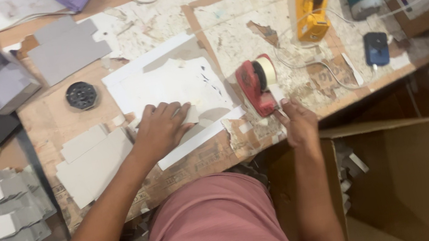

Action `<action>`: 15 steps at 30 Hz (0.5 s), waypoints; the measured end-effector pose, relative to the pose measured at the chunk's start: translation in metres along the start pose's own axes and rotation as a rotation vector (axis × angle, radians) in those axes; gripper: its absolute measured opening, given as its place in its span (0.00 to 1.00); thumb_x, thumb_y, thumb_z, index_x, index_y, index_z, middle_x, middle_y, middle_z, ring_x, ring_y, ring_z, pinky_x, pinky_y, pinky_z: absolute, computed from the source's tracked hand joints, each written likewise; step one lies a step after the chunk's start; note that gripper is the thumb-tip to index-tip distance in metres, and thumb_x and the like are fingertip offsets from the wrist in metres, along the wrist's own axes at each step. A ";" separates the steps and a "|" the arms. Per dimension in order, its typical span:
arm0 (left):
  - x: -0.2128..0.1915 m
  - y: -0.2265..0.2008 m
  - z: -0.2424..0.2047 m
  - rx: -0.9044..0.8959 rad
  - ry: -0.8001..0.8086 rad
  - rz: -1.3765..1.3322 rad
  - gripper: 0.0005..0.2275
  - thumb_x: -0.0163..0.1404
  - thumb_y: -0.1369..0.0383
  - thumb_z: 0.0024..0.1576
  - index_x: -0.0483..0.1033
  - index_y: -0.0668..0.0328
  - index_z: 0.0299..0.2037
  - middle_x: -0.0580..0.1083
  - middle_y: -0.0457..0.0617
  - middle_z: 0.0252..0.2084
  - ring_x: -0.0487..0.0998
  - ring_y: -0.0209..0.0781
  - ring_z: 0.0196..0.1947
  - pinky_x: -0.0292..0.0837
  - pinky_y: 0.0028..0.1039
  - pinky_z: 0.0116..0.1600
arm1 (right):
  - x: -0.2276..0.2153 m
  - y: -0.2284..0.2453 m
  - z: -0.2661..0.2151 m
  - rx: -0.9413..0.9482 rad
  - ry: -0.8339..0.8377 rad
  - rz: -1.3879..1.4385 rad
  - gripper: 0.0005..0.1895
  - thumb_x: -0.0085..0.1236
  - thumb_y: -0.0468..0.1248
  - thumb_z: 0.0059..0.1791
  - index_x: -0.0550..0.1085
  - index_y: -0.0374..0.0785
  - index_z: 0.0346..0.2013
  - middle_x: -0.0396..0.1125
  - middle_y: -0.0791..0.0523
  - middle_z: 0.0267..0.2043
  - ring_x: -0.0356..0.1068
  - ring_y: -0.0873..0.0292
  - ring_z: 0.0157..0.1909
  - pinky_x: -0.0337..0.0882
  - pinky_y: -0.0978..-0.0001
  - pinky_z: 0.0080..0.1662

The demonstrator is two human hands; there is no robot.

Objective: The person assembles small white cardboard boxes by folding flaps and securing them with tape. They repeatedly pick up flat pieces, fold them into box shapes, apply tape to the edges, and place the finished boxes into a nearby cardboard container.

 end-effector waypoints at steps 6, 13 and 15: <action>0.000 -0.001 0.001 0.001 -0.012 0.008 0.21 0.54 0.55 0.58 0.77 0.59 0.57 0.76 0.48 0.49 0.74 0.41 0.46 0.63 0.35 0.48 | -0.009 -0.012 -0.017 -0.124 0.039 0.043 0.16 0.58 0.27 0.51 0.69 0.10 0.45 0.54 0.46 0.72 0.72 0.54 0.60 0.74 0.64 0.58; -0.002 -0.002 0.001 0.005 -0.016 0.005 0.21 0.54 0.55 0.58 0.77 0.58 0.58 0.76 0.47 0.49 0.74 0.41 0.44 0.62 0.35 0.48 | -0.036 0.015 -0.033 -0.343 -0.296 -1.100 0.14 0.66 0.33 0.50 0.79 0.23 0.45 0.76 0.44 0.37 0.79 0.52 0.39 0.76 0.64 0.46; -0.004 -0.003 0.004 0.009 -0.013 0.008 0.22 0.54 0.55 0.58 0.77 0.58 0.57 0.76 0.47 0.48 0.74 0.41 0.43 0.62 0.35 0.47 | -0.034 0.031 -0.041 -0.497 -0.311 -1.044 0.16 0.64 0.34 0.51 0.76 0.24 0.49 0.75 0.44 0.40 0.77 0.52 0.41 0.76 0.63 0.44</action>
Point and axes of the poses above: each hand's wrist, its own z-axis towards the middle knuckle, its own x-axis out of the palm, y = z × x, the point moved 9 cm from there along z, towards the middle knuckle
